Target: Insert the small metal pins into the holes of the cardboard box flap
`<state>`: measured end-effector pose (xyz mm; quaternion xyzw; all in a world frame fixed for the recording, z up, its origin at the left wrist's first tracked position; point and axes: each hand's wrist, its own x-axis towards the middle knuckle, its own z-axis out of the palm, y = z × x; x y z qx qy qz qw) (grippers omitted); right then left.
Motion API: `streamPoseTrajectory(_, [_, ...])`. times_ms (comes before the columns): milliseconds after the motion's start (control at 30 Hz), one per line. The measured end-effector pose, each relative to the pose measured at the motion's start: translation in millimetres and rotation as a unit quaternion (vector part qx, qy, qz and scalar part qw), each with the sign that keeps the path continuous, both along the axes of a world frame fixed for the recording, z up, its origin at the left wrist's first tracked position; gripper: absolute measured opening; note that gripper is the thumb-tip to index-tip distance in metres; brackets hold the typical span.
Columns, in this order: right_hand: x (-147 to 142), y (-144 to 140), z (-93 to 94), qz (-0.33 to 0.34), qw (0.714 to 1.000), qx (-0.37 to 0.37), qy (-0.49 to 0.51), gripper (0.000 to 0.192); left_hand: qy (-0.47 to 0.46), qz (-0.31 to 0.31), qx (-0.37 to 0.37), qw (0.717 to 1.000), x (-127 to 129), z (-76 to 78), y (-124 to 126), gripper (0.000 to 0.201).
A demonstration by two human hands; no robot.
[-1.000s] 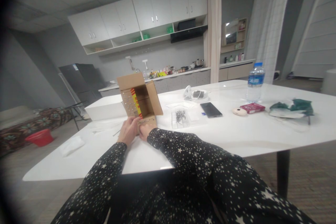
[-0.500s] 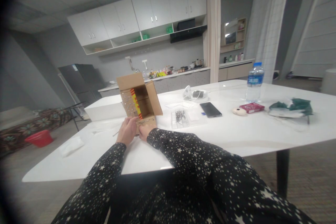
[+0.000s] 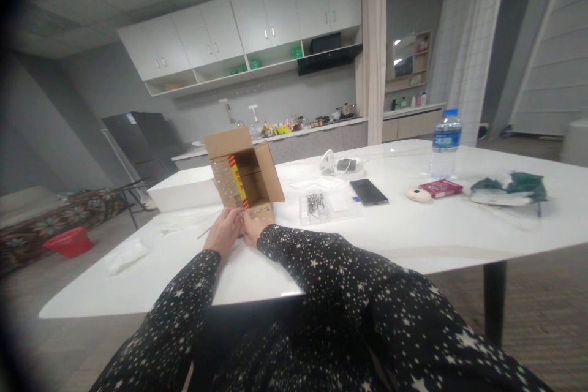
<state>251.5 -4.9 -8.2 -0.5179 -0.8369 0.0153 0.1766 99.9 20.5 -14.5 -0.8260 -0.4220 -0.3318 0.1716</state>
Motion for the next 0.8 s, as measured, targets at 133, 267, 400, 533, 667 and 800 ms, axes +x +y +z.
streamPoseTrajectory(133, [-1,1,-1.4,0.002,1.000,0.007,0.008,0.054,0.028,0.005,-0.018,0.999,-1,-0.7,1,0.033])
streamPoseTrajectory(267, [-2,3,-3.0,-0.005,1.000,0.007,0.009,0.055,0.053,0.007,-0.033,0.998,-2,-0.6,2,0.035])
streamPoseTrajectory(400, [-2,2,-3.1,-0.009,1.000,0.006,0.008,0.057,0.060,0.007,-0.044,0.997,-2,0.7,0,0.036])
streamPoseTrajectory(533, [0,-1,-0.2,0.002,1.000,0.001,-0.003,0.052,0.071,0.022,-0.061,0.995,-1,3.6,-5,0.036])
streamPoseTrajectory(667, [2,-3,2.1,0.014,1.000,0.002,-0.009,0.043,0.092,0.041,-0.071,0.992,0,6.0,-10,0.036])
streamPoseTrajectory(800, [1,-2,1.0,0.014,1.000,0.009,-0.008,0.043,0.107,0.042,-0.059,0.992,1,6.5,-10,0.033])
